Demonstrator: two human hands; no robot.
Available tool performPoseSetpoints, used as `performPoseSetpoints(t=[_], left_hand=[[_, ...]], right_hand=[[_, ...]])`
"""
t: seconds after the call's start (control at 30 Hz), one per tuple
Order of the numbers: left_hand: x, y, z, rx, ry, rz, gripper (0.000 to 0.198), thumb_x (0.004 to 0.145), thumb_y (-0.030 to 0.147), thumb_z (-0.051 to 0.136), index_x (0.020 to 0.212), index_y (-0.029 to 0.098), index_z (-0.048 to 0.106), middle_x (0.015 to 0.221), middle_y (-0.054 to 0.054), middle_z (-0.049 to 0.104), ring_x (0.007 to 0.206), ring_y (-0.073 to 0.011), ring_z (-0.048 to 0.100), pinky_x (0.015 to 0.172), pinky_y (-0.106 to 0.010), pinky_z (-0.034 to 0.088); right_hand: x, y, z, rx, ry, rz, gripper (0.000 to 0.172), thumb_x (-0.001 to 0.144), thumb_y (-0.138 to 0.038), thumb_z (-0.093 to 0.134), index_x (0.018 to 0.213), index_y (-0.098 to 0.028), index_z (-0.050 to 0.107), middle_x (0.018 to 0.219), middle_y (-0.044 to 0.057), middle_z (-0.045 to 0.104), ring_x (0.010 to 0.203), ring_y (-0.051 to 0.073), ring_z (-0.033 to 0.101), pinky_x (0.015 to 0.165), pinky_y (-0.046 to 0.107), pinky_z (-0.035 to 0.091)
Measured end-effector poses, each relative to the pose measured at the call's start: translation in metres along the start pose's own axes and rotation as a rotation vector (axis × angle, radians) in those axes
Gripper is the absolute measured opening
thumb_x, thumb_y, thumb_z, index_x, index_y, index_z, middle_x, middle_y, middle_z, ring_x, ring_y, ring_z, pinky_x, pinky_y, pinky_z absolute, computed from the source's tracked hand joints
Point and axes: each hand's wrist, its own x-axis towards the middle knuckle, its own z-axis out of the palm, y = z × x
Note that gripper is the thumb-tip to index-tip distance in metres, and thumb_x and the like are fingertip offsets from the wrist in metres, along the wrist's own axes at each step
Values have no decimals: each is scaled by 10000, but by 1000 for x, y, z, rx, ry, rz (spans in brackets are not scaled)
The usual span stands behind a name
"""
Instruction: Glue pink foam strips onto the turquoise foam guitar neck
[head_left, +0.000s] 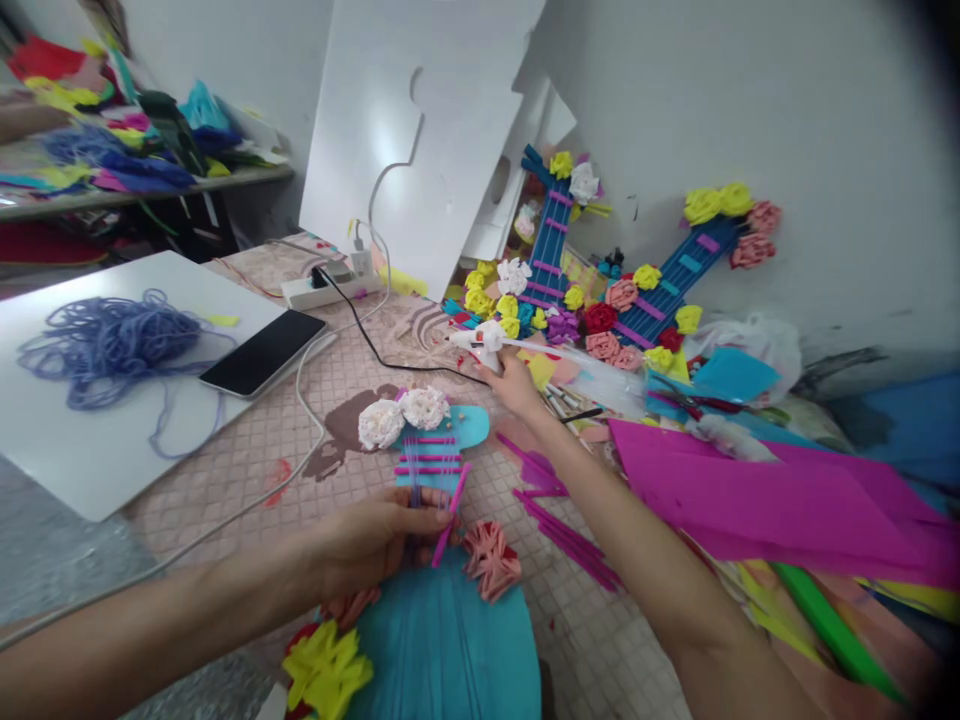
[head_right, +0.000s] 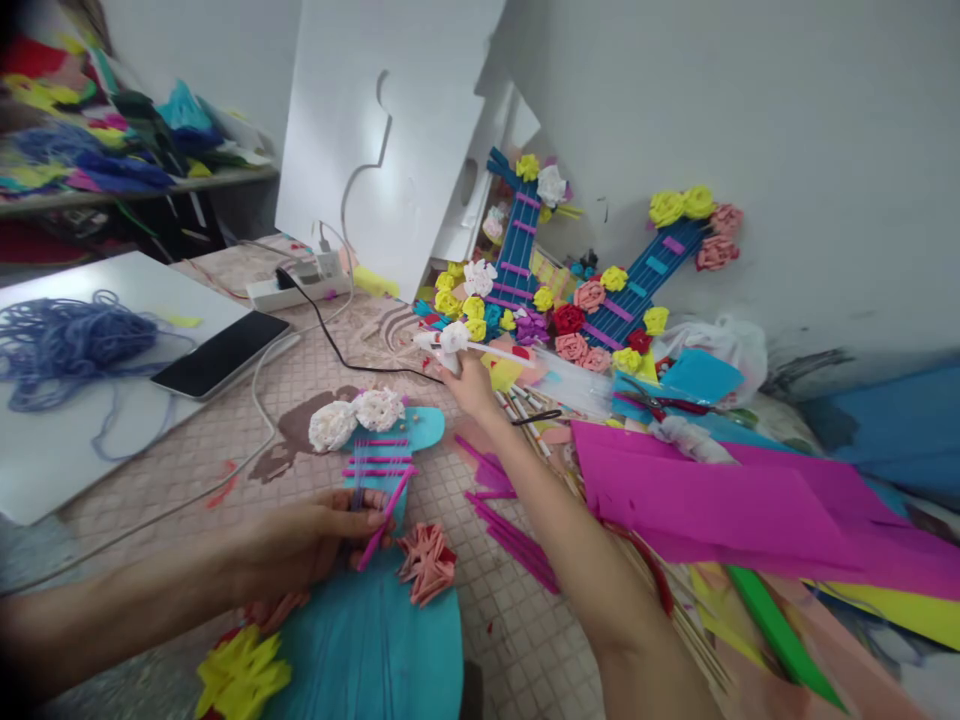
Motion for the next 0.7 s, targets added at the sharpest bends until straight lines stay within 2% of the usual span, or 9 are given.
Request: performPoseSetpoints(t=[0.1, 0.2, 0.43, 0.57, 0.7], left_hand=[[1, 0, -1, -2, -18, 10, 168, 670, 126, 770, 736, 122, 615, 649, -1, 636, 544, -79, 560, 548, -185, 423], [1, -1, -2, -5, -19, 7, 166, 672, 118, 766, 750, 122, 620, 646, -2, 637, 540, -80, 563, 548, -183, 428], [-1, 0, 1, -11, 29, -19, 154, 694, 93, 739, 757, 130, 604, 652, 1, 634, 550, -84, 578, 559, -186, 444], [-2, 1, 2, -9, 15, -18, 161, 691, 106, 747, 756, 131, 602, 649, 3, 631, 549, -80, 573, 556, -183, 437], [-3, 1, 2, -7, 11, -20, 171, 681, 121, 760, 751, 131, 604, 652, 6, 638, 547, -82, 576, 569, -193, 438]], right_hand=[[2, 2, 7, -25, 14, -22, 286, 753, -248, 604, 1024, -157, 611, 1019, 116, 681, 972, 295, 608, 885, 438, 443], [0, 3, 4, -23, 21, -47, 336, 757, -279, 623, 1071, -165, 592, 1088, 124, 653, 1032, 290, 582, 919, 435, 431], [-12, 5, -7, 8, 16, -70, 341, 780, -318, 610, 1090, -186, 550, 1107, 102, 615, 984, 237, 586, 864, 380, 461], [-15, 5, -5, -30, -16, -114, 234, 814, -339, 583, 999, -196, 574, 997, 70, 636, 964, 223, 567, 869, 361, 436], [-11, 4, -4, -55, -21, -128, 173, 857, -293, 503, 948, -173, 587, 983, 97, 641, 979, 242, 555, 895, 382, 399]])
